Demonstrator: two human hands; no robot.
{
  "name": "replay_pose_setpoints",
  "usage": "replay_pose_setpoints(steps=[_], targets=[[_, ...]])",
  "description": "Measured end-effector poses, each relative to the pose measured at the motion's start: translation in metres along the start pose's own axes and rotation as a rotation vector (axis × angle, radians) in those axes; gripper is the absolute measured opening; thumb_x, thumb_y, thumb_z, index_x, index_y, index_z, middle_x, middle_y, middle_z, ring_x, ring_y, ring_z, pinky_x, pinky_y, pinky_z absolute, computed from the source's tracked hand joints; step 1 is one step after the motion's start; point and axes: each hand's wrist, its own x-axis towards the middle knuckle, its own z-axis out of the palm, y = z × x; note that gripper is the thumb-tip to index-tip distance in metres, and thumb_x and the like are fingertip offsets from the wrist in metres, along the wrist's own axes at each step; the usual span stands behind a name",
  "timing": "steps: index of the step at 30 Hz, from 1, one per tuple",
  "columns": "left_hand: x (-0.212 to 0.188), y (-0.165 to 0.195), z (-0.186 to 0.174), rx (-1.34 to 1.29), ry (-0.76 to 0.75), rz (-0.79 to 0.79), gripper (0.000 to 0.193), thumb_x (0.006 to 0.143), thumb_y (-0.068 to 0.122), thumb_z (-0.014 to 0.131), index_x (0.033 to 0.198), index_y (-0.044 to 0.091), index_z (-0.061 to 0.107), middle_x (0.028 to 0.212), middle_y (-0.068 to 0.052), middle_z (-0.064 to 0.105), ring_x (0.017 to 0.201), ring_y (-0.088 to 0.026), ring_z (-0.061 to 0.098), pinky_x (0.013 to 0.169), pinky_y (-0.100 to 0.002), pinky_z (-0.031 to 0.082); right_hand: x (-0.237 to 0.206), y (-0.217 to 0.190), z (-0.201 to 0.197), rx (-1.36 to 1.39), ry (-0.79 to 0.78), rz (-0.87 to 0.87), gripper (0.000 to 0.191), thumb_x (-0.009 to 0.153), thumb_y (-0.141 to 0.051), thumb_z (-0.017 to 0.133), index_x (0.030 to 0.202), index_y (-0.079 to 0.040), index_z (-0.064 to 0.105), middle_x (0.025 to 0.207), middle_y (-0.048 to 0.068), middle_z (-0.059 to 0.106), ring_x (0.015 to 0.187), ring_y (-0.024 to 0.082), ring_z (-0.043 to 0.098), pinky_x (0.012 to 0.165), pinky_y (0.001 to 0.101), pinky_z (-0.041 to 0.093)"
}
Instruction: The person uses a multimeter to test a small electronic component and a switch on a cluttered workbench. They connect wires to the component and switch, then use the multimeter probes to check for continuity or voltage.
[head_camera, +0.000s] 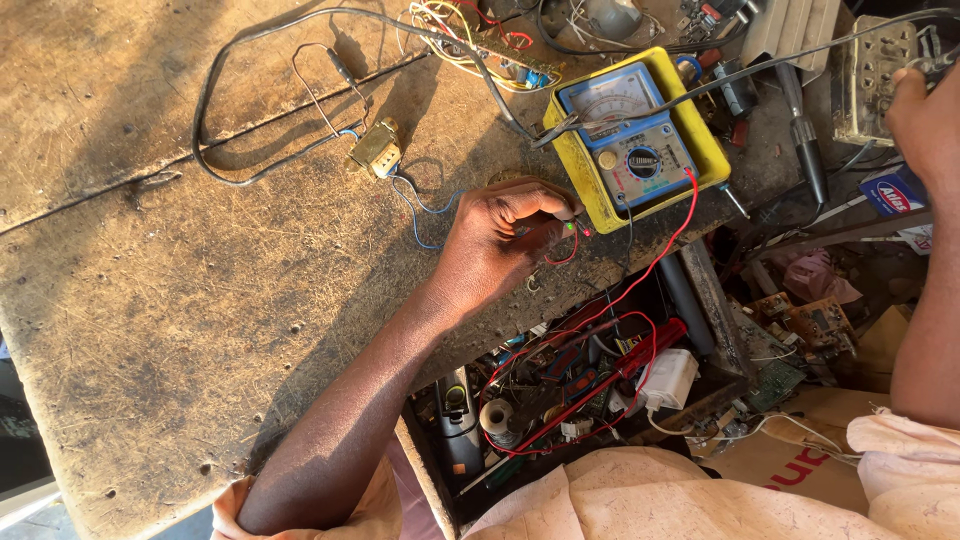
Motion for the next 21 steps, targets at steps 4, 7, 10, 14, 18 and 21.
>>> replay_pose_setpoints(steps=[4,7,10,14,18,21], targets=[[0.0,-0.001,0.0,-0.045,-0.015,-0.056,0.021,0.089,-0.011,0.073,0.103,0.004,0.07,0.1,-0.004,0.073,0.09,-0.012,0.071,0.074,-0.028,0.057,-0.007,0.002,0.001,0.035,0.04,0.013,0.034,0.116,-0.024,0.061,0.128,0.008,0.06,0.074,0.01,0.053,0.054,0.027,0.054,0.045,0.0412,0.044],[0.0,-0.002,0.001,-0.079,-0.017,-0.074,0.021,0.089,-0.011,0.072,0.104,0.003,0.07,0.099,-0.004,0.072,0.089,-0.011,0.07,0.073,-0.027,0.056,-0.013,-0.002,-0.003,0.116,-0.03,0.17,0.04,0.116,-0.031,0.062,0.113,0.009,0.062,0.072,0.01,0.057,0.058,0.026,0.058,0.05,0.042,0.047],[0.001,-0.002,0.001,-0.085,-0.007,-0.062,0.021,0.089,-0.012,0.072,0.103,0.003,0.071,0.098,-0.003,0.071,0.088,-0.011,0.069,0.073,-0.027,0.056,-0.027,-0.019,-0.025,0.123,-0.167,0.37,0.04,0.116,-0.031,0.061,0.12,0.009,0.057,0.089,0.014,0.057,0.077,0.027,0.06,0.064,0.0423,0.049],[0.002,-0.001,0.001,-0.078,-0.013,-0.094,0.021,0.088,-0.012,0.072,0.102,0.003,0.071,0.095,-0.003,0.07,0.084,-0.011,0.068,0.068,-0.027,0.055,-0.076,-0.066,-0.062,0.003,0.078,0.251,0.041,0.117,-0.03,0.06,0.131,0.008,0.051,0.112,0.02,0.058,0.103,0.029,0.062,0.082,0.0426,0.051],[0.002,-0.001,0.001,-0.038,-0.004,-0.037,0.022,0.087,-0.012,0.074,0.102,0.004,0.071,0.094,-0.003,0.071,0.082,-0.011,0.07,0.069,-0.026,0.055,-0.144,-0.118,-0.089,0.488,0.307,-0.047,0.034,0.116,-0.013,0.059,0.139,0.003,0.04,0.13,0.019,0.044,0.123,0.03,0.05,0.109,0.046,0.045],[0.001,-0.002,0.003,-0.058,0.003,-0.044,0.024,0.086,-0.013,0.072,0.103,0.003,0.071,0.098,-0.004,0.073,0.085,-0.012,0.072,0.071,-0.026,0.056,-0.197,-0.155,-0.09,0.662,0.308,-0.251,0.037,0.103,-0.014,0.06,0.134,0.0,0.044,0.123,0.018,0.049,0.115,0.03,0.048,0.104,0.0441,0.042]])
